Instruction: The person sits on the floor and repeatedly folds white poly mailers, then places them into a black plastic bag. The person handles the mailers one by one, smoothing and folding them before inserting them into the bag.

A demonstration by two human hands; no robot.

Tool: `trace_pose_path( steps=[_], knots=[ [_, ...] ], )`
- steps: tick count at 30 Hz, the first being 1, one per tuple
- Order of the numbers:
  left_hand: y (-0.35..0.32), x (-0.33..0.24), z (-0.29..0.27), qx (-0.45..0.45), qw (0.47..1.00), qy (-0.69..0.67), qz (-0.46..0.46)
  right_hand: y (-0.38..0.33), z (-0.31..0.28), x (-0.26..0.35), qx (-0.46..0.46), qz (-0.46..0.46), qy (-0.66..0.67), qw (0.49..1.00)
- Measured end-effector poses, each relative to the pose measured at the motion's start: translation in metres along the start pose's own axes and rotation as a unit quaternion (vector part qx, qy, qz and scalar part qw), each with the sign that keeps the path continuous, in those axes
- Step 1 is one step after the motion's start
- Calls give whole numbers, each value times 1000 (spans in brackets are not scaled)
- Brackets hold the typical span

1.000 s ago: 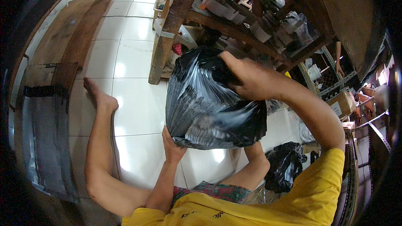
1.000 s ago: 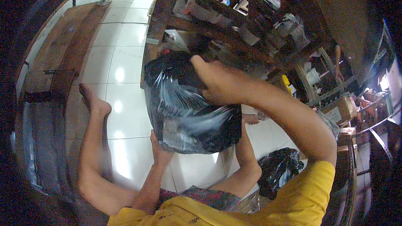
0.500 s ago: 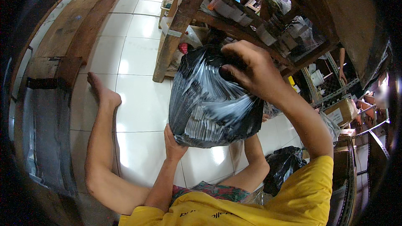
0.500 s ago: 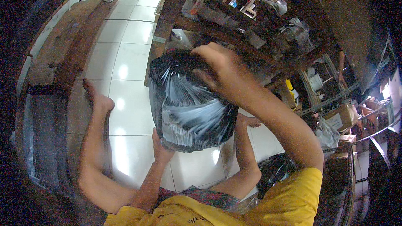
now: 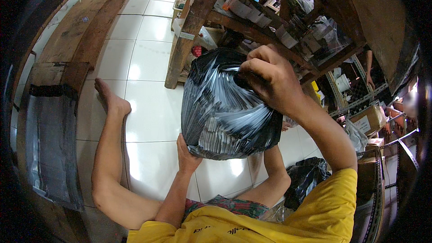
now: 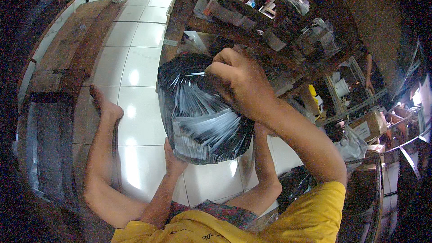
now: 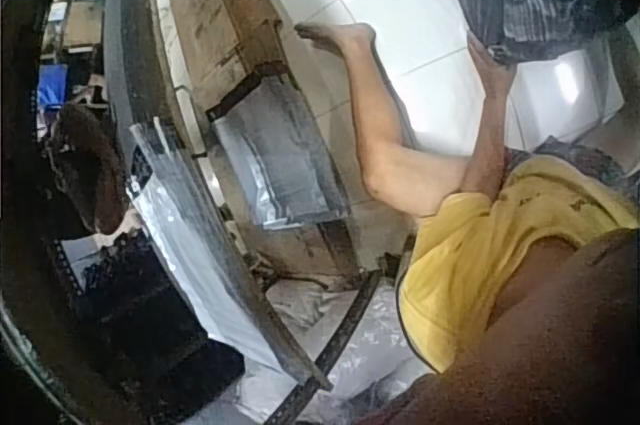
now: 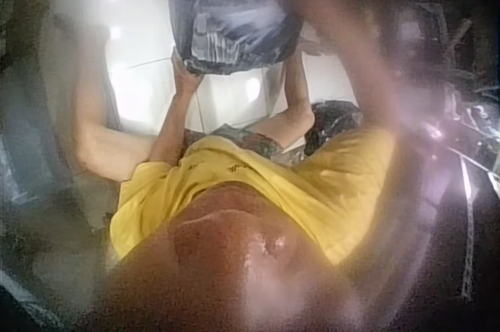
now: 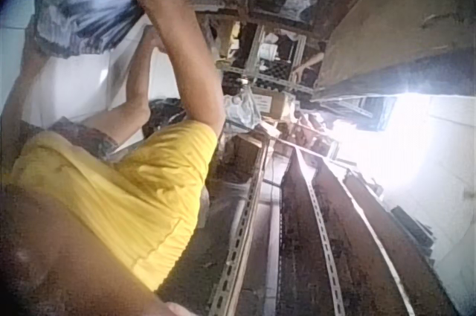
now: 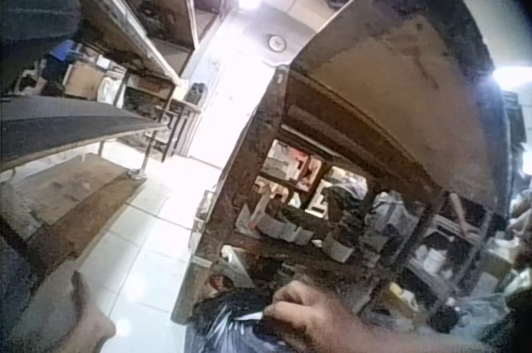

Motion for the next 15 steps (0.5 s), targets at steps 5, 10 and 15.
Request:
trace_pose_path(
  steps=[5,10,15],
  knots=[
    [0,-2,-2,4,1000,11,2,-2,3,3,21,-19,-35,999],
    [-1,-3,0,10,1000,7,-2,-3,-3,21,97,12,-70,993],
    [-1,-4,-4,-11,1000,13,8,2,-7,24,191,6,33,981]
  ],
)
Point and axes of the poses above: each hand's wrist, its own y-axis towards the middle knuckle, its own z-axis out of the palm, x = y × z, the point moved 6 cm from there along y, towards the middle knuckle, and after that the axes turned 1 degree about -z, right-handed, at the moved point
